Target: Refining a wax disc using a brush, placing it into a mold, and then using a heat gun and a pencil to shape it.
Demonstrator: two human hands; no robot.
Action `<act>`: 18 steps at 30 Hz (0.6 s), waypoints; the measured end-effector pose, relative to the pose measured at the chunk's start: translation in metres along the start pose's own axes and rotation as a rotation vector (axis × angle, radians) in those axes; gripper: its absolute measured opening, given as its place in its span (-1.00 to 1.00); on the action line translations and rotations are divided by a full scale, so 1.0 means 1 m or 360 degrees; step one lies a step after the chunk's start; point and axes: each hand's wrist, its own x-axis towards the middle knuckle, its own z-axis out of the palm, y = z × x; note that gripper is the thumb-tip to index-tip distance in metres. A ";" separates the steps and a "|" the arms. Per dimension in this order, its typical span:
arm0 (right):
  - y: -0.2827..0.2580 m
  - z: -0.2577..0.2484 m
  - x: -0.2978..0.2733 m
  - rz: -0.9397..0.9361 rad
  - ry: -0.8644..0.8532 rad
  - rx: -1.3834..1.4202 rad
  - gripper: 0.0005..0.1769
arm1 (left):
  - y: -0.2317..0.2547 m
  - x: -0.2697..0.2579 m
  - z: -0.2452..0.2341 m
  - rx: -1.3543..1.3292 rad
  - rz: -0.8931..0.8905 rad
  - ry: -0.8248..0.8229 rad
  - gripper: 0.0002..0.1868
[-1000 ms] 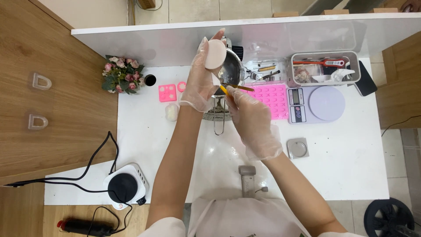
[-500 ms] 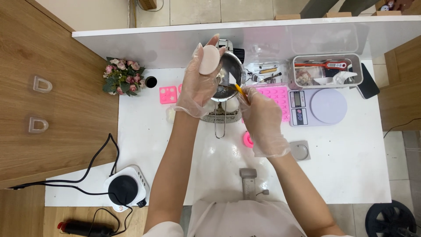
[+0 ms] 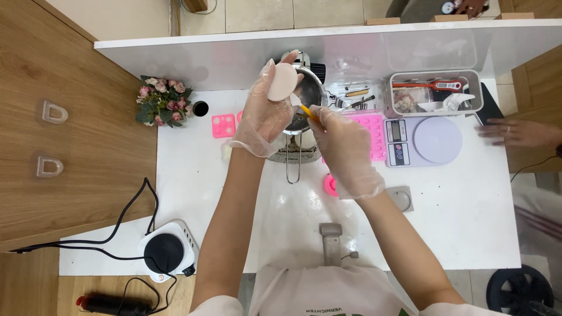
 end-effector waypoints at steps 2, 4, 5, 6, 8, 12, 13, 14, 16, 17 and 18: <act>0.017 0.012 -0.002 0.0112 -0.0038 -0.0127 -0.81 | -0.001 0.002 -0.010 -0.0089 -0.0086 0.0010 -0.60; 0.019 0.012 0.002 0.0222 -0.0074 -0.0254 -0.81 | -0.002 0.005 -0.013 -0.0177 -0.0170 0.0018 -0.58; 0.012 0.007 0.005 0.0404 -0.0236 -0.0086 -0.78 | -0.002 0.005 -0.010 -0.0148 -0.0202 0.0217 -0.62; 0.005 0.001 0.008 0.0585 -0.0403 0.0086 -0.71 | -0.003 0.005 -0.008 -0.0119 -0.0233 0.0421 -0.65; 0.021 0.016 0.003 0.0528 -0.0460 -0.0120 -0.71 | -0.005 0.004 -0.006 -0.0072 -0.0253 0.0464 -0.64; 0.035 0.009 0.002 0.0603 -0.0450 -0.0339 -0.66 | -0.001 0.000 0.002 0.0180 -0.0271 0.0624 -0.53; 0.027 -0.001 0.004 0.0600 -0.0450 -0.0340 -0.66 | 0.000 -0.001 0.000 0.0178 -0.0268 0.0623 -0.53; 0.019 -0.012 0.005 0.0626 -0.0458 -0.0237 -0.66 | 0.000 -0.001 -0.001 0.0131 -0.0287 0.0608 -0.40; 0.004 -0.028 0.008 0.0650 -0.0465 -0.0136 -0.66 | -0.001 0.001 -0.007 0.0082 -0.0305 0.0590 -0.26; -0.004 -0.032 0.009 0.0672 -0.0429 -0.0032 -0.65 | -0.002 0.003 -0.011 0.0042 -0.0329 0.0573 -0.35; -0.012 -0.037 0.010 0.0692 -0.0395 0.0073 -0.63 | -0.003 0.005 -0.015 0.0000 -0.0352 0.0559 -0.42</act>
